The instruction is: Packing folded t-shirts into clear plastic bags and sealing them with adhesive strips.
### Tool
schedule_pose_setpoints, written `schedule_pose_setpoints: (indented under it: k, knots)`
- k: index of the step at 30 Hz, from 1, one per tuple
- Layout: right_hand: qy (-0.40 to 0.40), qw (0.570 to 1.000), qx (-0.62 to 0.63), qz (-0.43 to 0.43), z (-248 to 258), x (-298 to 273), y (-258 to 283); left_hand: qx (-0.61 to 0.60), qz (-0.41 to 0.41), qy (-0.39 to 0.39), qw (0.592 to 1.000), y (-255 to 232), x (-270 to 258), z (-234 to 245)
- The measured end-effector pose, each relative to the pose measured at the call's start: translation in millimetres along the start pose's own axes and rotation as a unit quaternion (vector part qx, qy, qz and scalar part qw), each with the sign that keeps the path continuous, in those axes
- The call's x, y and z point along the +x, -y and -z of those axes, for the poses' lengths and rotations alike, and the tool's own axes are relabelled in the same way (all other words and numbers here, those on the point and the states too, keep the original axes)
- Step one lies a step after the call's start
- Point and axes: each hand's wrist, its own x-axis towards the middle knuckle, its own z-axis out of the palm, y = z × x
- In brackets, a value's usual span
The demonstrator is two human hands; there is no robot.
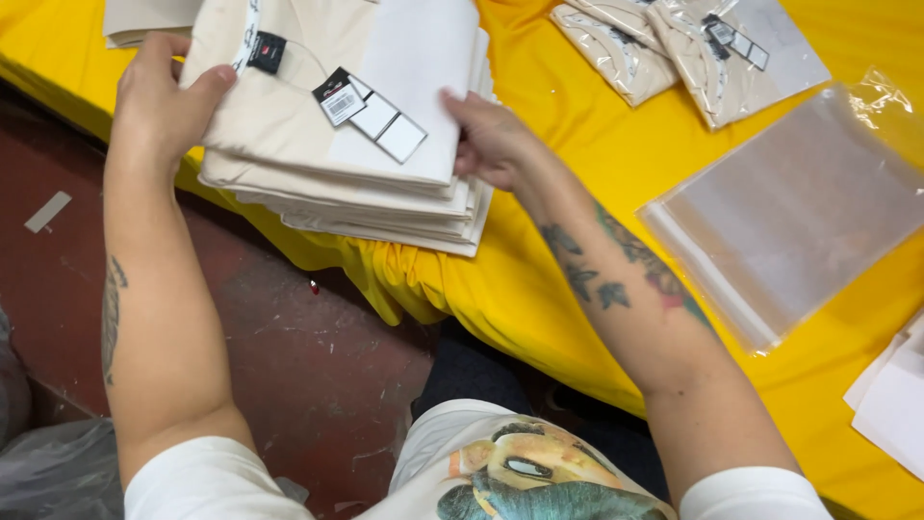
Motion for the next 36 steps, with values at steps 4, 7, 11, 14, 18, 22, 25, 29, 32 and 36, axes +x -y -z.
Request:
schedule_pose_setpoints:
  k: [4,7,11,14,18,22,25,29,32,36]
  knots:
    - [0.034,0.995,-0.019,0.087,-16,1,-17,-0.058,-0.068,-0.061,0.994,10,-11,-4]
    - [0.083,0.972,-0.010,0.219,16,-9,-29,-0.061,-0.259,-0.124,0.956,33,-19,-21]
    - [0.102,0.944,-0.103,0.295,93,-81,-36,-0.319,-0.217,0.031,0.922,1,-112,-52]
    - [0.086,0.935,-0.208,0.274,157,-144,-34,-0.300,-0.098,0.091,0.945,-32,-183,-85]
    - [0.068,0.927,-0.314,0.191,234,-193,-49,-0.444,0.057,0.192,0.874,-45,-252,-189]
    - [-0.027,0.896,-0.429,0.113,277,-206,-59,-0.453,0.093,0.295,0.836,-78,-282,-240]
    - [-0.077,0.878,-0.471,0.046,279,-222,-49,-0.498,0.169,0.294,0.798,-79,-294,-249]
    - [-0.293,0.796,-0.525,0.063,300,-231,-37,-0.302,0.120,0.302,0.896,-79,-283,-226]
    - [-0.338,0.724,-0.591,0.107,341,-220,-49,-0.187,-0.006,0.201,0.961,-111,-269,-195]
    - [-0.332,0.720,-0.594,0.136,379,-199,-67,-0.143,-0.262,0.137,0.945,-179,-247,-194]
